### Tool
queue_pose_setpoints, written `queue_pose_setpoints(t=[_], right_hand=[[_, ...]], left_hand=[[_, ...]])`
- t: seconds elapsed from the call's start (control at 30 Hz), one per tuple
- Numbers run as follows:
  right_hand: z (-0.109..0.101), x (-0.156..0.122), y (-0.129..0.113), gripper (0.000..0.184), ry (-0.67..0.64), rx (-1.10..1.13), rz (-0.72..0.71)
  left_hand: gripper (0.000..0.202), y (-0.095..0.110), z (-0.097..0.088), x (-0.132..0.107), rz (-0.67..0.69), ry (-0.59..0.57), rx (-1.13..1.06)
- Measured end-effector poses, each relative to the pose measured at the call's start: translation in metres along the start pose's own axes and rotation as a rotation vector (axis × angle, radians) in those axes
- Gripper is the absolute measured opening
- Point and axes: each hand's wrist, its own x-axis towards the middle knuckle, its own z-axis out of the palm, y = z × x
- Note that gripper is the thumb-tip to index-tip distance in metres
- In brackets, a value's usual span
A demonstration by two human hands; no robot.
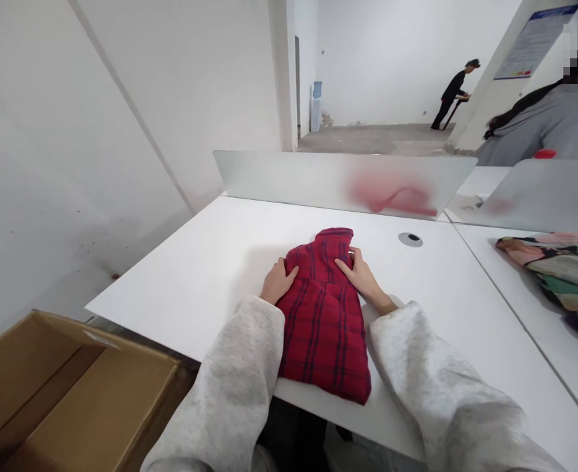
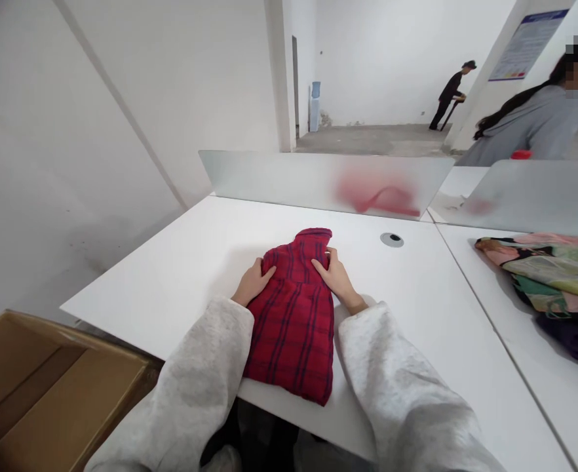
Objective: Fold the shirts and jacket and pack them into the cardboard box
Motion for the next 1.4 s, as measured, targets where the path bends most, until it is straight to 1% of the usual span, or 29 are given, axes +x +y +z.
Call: queue_pose_setpoints(t=[0.07, 0.17, 0.23, 0.27, 0.33, 0.37, 0.43, 0.47, 0.5, 0.57, 0.63, 0.67, 0.73, 0.77, 0.83, 0.9, 0.93, 1.03, 1.1, 1.13, 1.2, 1.3, 1.4], right_hand=[[0.005, -0.001, -0.004, 0.06, -0.013, 0.124, -0.016], [0.008, -0.001, -0.014, 0.069, -0.037, 0.223, -0.063], [0.007, 0.001, -0.028, 0.072, -0.023, 0.283, -0.092], [0.007, 0.002, -0.038, 0.072, 0.002, 0.317, -0.103], [0.006, 0.005, -0.065, 0.07, 0.08, 0.375, -0.134], [0.006, 0.006, -0.082, 0.069, 0.12, 0.4, -0.161], [0.014, 0.009, -0.118, 0.067, 0.175, 0.441, -0.247], [0.021, 0.01, -0.137, 0.066, 0.187, 0.46, -0.303], [0.03, 0.011, -0.157, 0.064, 0.184, 0.479, -0.36], [0.056, 0.011, -0.197, 0.059, 0.134, 0.524, -0.468], [0.088, 0.009, -0.238, 0.054, 0.029, 0.579, -0.551], [0.106, 0.008, -0.259, 0.052, -0.038, 0.608, -0.582], [0.142, 0.005, -0.3, 0.049, -0.17, 0.671, -0.631], [0.161, 0.003, -0.32, 0.047, -0.231, 0.707, -0.651], [0.201, -0.002, -0.353, 0.046, -0.347, 0.777, -0.676], [0.242, -0.011, -0.374, 0.046, -0.462, 0.824, -0.677], [0.263, -0.017, -0.38, 0.046, -0.518, 0.834, -0.668], [0.318, -0.041, -0.383, 0.045, -0.66, 0.834, -0.632], [0.343, -0.059, -0.377, 0.043, -0.742, 0.836, -0.624], [0.351, -0.067, -0.374, 0.043, -0.777, 0.837, -0.627], [0.358, -0.08, -0.37, 0.041, -0.829, 0.834, -0.644], [0.354, -0.092, -0.37, 0.037, -0.865, 0.836, -0.667], [0.352, -0.098, -0.375, 0.037, -0.9, 0.867, -0.656]], left_hand=[[0.05, 0.003, -0.005, -0.002, -0.001, -0.001, -0.098], [0.048, 0.008, -0.012, -0.007, -0.002, 0.017, -0.258], [0.048, 0.012, -0.02, -0.013, -0.004, 0.029, -0.351], [0.048, 0.015, -0.027, -0.018, -0.004, 0.032, -0.402], [0.049, 0.022, -0.049, -0.031, -0.024, 0.005, -0.577], [0.049, 0.027, -0.065, -0.04, -0.048, -0.025, -0.691], [0.046, 0.035, -0.104, -0.062, -0.112, -0.096, -0.906], [0.042, 0.039, -0.127, -0.076, -0.138, -0.106, -0.943], [0.041, 0.043, -0.15, -0.092, -0.145, -0.104, -0.936], [0.045, 0.048, -0.197, -0.128, -0.107, 0.0, -0.859], [0.051, 0.048, -0.239, -0.168, -0.042, 0.183, -0.772], [0.052, 0.047, -0.256, -0.188, -0.019, 0.275, -0.729], [0.048, 0.039, -0.284, -0.226, -0.001, 0.445, -0.648], [0.046, 0.033, -0.295, -0.243, -0.003, 0.519, -0.609], [0.044, 0.017, -0.31, -0.273, -0.025, 0.643, -0.55], [0.046, -0.005, -0.317, -0.299, -0.08, 0.736, -0.524], [0.047, -0.017, -0.318, -0.31, -0.12, 0.775, -0.524], [0.045, -0.057, -0.311, -0.341, -0.261, 0.876, -0.569], [0.045, -0.08, -0.302, -0.359, -0.35, 0.935, -0.627], [0.046, -0.089, -0.296, -0.368, -0.389, 0.959, -0.655], [0.051, -0.1, -0.285, -0.385, -0.436, 1.003, -0.687], [0.052, -0.101, -0.273, -0.406, -0.454, 1.017, -0.654], [0.049, -0.099, -0.271, -0.421, -0.431, 1.002, -0.498]])
